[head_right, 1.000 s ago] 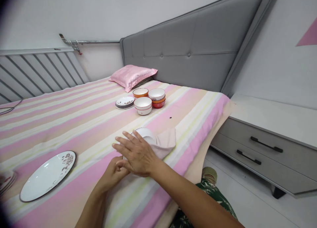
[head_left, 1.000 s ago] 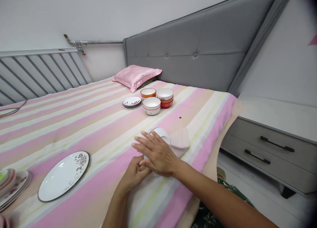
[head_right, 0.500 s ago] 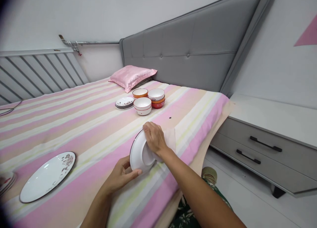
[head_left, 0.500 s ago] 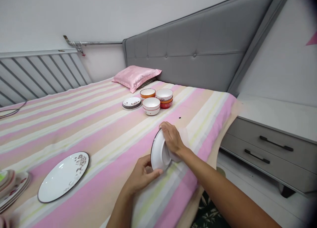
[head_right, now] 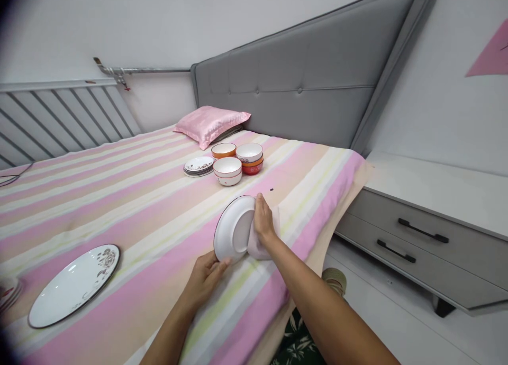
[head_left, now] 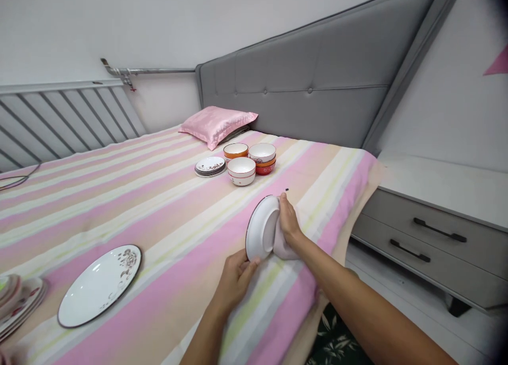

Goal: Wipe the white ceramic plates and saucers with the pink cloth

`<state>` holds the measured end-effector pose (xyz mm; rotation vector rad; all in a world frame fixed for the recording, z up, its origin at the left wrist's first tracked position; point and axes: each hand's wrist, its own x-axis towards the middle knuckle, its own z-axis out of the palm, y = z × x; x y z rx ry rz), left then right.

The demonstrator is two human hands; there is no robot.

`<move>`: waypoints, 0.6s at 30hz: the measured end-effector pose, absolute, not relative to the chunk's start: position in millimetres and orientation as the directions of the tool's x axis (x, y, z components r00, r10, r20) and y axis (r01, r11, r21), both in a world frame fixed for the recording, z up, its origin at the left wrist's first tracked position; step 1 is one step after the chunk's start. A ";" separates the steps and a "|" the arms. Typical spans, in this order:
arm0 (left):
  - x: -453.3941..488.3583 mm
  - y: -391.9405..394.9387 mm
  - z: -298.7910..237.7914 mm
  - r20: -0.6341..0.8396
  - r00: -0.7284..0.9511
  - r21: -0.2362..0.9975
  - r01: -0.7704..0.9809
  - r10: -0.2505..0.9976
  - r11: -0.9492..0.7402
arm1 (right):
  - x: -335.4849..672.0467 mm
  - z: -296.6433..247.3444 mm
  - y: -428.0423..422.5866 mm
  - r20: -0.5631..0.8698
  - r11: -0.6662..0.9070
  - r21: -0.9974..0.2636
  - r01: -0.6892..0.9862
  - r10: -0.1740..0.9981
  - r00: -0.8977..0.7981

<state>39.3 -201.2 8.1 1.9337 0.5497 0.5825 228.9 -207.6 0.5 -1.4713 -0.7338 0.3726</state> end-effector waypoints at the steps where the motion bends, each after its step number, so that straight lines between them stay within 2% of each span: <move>1: 38.2 -200.6 9.6 0.188 0.759 0.916 0.094 0.623 -0.390 | 227.2 -0.4 -207.6 0.150 0.061 -0.988 0.145 0.632 0.760; 4: 34.3 -199.4 11.8 0.239 0.663 0.932 0.049 0.709 -0.360 | 219.6 -2.5 -207.6 0.018 -0.015 -0.999 0.034 0.621 0.784; 7: 30.4 -198.8 12.5 0.239 0.557 0.946 0.050 0.795 -0.319 | 210.7 -2.7 -208.2 0.064 0.028 -0.998 0.060 0.650 0.757; 10: 28.6 -198.3 14.4 0.229 0.526 0.955 0.042 0.819 -0.294 | 202.5 3.4 -211.8 0.259 0.123 -0.962 0.244 0.692 0.674; 13: 29.3 -197.9 17.5 0.210 0.546 0.964 0.022 0.811 -0.265 | 194.7 15.9 -219.1 0.424 0.163 -0.872 0.462 0.722 0.547; 18: 31.1 -196.8 20.0 0.206 0.561 0.969 -0.003 0.802 -0.247 | 177.9 38.1 -232.9 0.594 0.253 -0.601 0.758 0.776 0.212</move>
